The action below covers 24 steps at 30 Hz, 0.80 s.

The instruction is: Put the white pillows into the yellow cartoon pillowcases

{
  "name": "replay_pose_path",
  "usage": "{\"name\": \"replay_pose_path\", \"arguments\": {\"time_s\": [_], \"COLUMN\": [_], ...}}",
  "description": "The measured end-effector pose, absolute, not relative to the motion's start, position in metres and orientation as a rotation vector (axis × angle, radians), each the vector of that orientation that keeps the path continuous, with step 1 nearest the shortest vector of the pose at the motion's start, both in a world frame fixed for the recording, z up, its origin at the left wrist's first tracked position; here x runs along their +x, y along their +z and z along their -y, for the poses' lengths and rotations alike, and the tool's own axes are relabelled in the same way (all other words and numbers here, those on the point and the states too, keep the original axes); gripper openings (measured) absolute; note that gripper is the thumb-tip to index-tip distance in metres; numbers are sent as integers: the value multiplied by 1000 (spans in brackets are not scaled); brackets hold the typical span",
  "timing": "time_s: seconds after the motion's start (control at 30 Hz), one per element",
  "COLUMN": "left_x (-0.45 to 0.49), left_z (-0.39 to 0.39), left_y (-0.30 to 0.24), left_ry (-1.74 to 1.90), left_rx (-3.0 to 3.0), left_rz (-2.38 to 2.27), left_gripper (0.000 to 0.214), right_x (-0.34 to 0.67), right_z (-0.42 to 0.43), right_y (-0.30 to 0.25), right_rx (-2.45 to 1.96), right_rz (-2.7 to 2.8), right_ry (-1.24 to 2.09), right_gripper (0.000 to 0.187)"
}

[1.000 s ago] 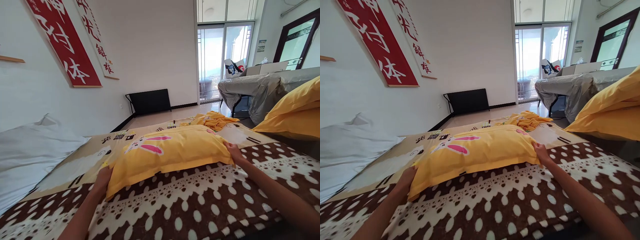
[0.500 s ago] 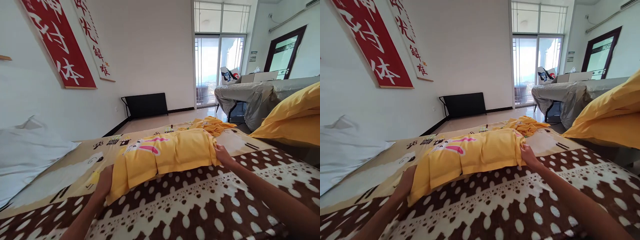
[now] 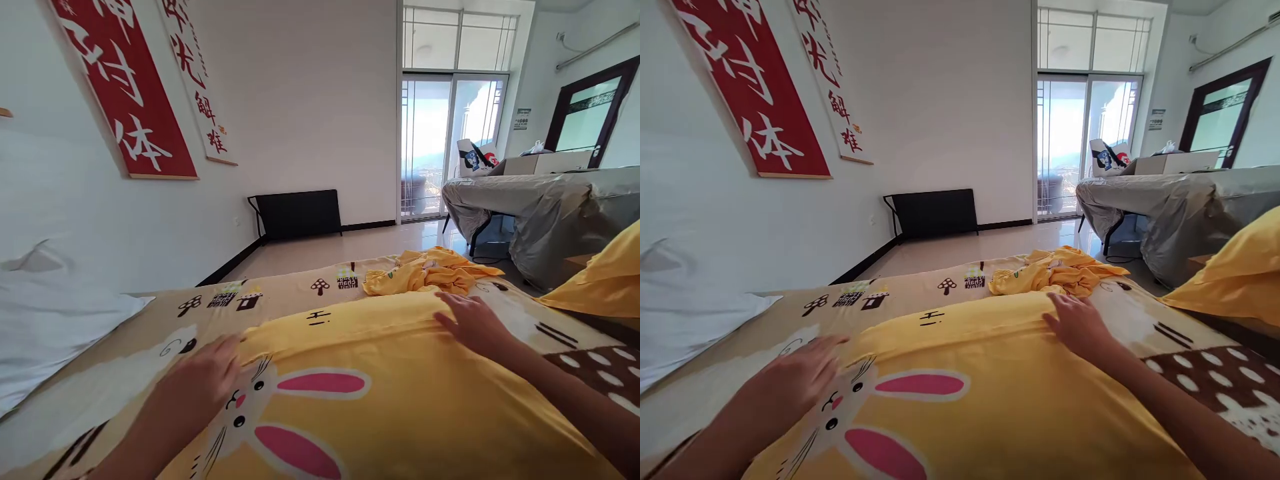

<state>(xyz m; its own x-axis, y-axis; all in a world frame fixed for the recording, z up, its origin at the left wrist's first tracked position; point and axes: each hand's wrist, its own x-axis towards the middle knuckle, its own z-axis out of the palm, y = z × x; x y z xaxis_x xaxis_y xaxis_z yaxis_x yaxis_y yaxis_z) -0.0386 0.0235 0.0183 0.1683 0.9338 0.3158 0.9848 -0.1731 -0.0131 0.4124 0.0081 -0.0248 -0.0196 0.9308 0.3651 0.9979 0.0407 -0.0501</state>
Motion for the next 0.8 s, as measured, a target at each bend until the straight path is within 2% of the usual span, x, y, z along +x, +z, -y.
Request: {"name": "replay_pose_path", "arguments": {"time_s": [0.07,0.13,0.27,0.4,0.63,0.73,0.8], "left_x": [28,83,128,115,42,-3,-29], "left_z": [-64,-101,-141,-142,-158,-164,-164], "left_y": [44,42,-23,-68,-49,-49,-54], "left_ry": [-115,-50,-151,-351,-375,-396,-562], "left_rx": [-2459,-2498,-2563,-2633,-2675,-2682,-2602], "left_rz": [1767,1780,1786,1813,2091,2196,2317], "left_gripper": [45,41,38,47,55,60,60], "right_x": [347,295,256,267,364,425,455], "right_z": [-48,-82,-116,-119,-146,-146,-138], "right_y": [3,3,-50,-79,-64,-78,-94], "right_rx": [-1728,-1661,-1626,-1561,-1643,-1660,-1642], "right_rz": [2208,2240,2244,2205,2008,1776,1558], "right_ry": [-144,-31,88,182,521,680,755], "right_gripper": [42,37,32,32,35,34,34]}}
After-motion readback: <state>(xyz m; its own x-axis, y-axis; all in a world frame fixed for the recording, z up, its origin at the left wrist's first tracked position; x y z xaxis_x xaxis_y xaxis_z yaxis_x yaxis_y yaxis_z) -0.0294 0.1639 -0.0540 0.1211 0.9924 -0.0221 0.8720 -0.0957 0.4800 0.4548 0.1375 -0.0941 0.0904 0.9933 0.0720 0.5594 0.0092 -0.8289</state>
